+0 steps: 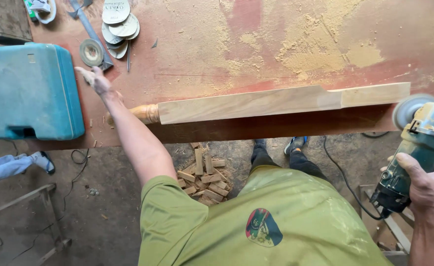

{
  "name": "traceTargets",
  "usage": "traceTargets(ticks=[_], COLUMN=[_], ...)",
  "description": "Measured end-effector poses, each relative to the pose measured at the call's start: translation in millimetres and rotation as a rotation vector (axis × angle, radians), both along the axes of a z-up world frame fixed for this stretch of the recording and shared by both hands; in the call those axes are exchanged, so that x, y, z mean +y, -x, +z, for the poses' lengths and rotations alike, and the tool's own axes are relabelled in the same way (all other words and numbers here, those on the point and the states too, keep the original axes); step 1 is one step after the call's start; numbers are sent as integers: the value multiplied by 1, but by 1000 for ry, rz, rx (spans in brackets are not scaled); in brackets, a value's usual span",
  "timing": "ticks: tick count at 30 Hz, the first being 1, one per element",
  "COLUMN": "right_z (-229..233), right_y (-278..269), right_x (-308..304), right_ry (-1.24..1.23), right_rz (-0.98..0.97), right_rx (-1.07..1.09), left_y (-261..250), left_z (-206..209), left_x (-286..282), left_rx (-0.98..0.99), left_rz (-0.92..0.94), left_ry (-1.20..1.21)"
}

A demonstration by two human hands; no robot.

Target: The person uses an angle grinder with a sanding disc to smooth the surface of a long wooden piece with a turned end. They sand the main body and edges, then pick up a smaller wooden block to sand its corners and edges before placing it back on the workbench.

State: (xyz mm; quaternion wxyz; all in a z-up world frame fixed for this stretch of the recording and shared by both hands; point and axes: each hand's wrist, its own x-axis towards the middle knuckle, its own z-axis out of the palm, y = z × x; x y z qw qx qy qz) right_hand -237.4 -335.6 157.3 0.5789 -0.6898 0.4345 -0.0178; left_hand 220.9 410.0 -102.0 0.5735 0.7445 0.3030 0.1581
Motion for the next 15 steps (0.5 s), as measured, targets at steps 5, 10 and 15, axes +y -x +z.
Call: traceTargets(ticks=[5, 10, 15], right_z=[-12, 3, 5], right_y=[-8, -19, -19], right_x=[-1, -1, -17], right_ry=[-22, 87, 147], right_rz=[-164, -26, 169], right_rx=[40, 11, -12], left_y=[6, 115, 214], left_z=[-40, 91, 93], left_x=[0, -273, -442], left_rx=[-194, -357, -329], left_rz=[232, -375, -802], left_ry=[-849, -855, -856])
